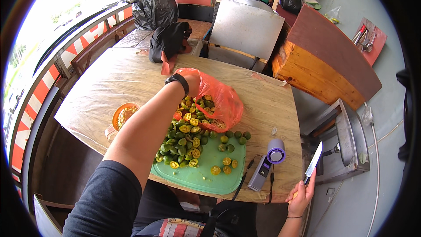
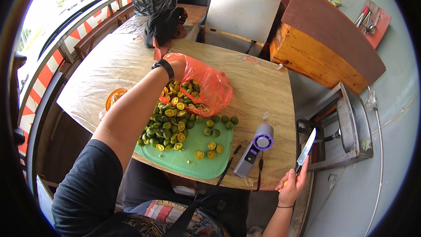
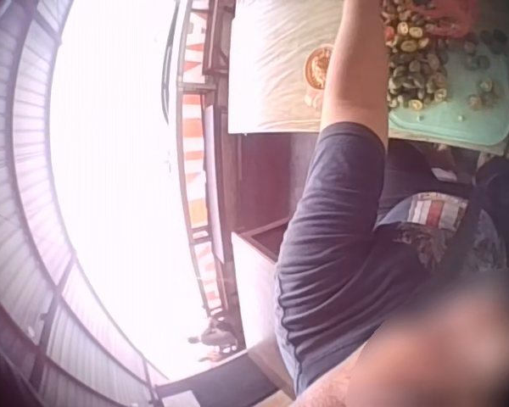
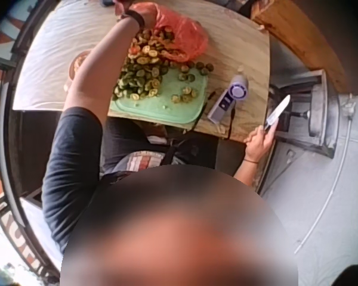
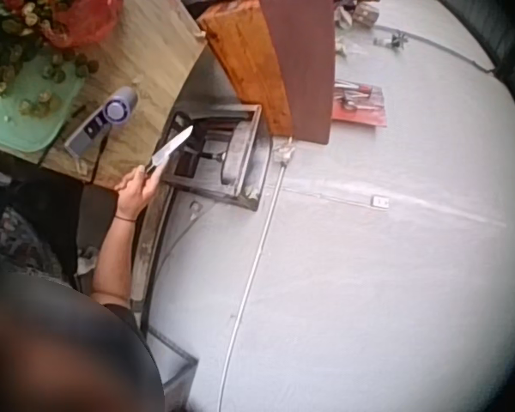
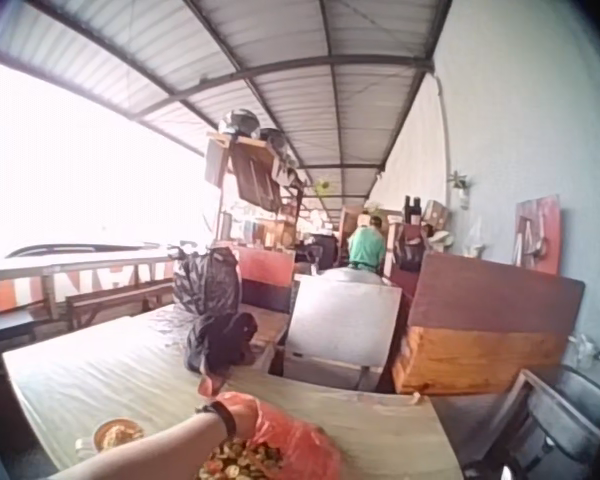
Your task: The person cuts small green citrus fruits in half on a green cutting board using a knife, then squeezes the halves in a manual juicer. The person repeatedly picks fruits from a red plastic bag, cuts them, and juices them, placing the squeezed halves back into the bag.
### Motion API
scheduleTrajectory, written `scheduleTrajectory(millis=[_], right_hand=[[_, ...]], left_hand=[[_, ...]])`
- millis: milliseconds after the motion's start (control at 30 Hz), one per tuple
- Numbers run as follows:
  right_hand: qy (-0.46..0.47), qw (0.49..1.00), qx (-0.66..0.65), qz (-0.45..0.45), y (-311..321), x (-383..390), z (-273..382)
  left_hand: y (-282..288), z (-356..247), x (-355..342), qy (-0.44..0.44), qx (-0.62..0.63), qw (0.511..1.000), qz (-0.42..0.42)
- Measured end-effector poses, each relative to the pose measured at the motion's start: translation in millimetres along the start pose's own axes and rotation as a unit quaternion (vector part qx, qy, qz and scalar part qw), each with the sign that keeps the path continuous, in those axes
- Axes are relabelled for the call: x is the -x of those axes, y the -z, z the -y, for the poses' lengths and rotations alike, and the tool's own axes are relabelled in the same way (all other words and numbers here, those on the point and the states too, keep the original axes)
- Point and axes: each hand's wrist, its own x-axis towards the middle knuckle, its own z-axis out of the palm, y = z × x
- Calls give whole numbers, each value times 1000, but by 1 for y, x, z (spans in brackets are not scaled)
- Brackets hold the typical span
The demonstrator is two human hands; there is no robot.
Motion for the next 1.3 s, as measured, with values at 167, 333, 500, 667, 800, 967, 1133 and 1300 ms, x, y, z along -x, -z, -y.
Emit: scheduleTrajectory(millis=[167,333,500,667,800,967,1133,1300], right_hand=[[0,1000,6,2,0,0,1],[-2,1000,9,6,1,0,1],[-5,1000,5,7,0,0,2],[3,1000,2,9,-1,0,4],[7,1000,-7,16,0,0,2],[15,1000,0,23,5,-1,-2],[24,999,-1,29,5,0,-1],[18,1000,-7,18,2,1,1]], left_hand=[[-8,0,0,2,5,1000,-17],[3,-2,-6,-144,-170,973,62],[12,17,-6,-159,-176,971,24],[19,32,17,-80,-75,990,-84],[33,35,69,-84,297,951,16],[51,5,162,-150,175,973,-27],[56,-72,225,-311,265,913,-8],[34,-149,204,-320,267,908,-35]])
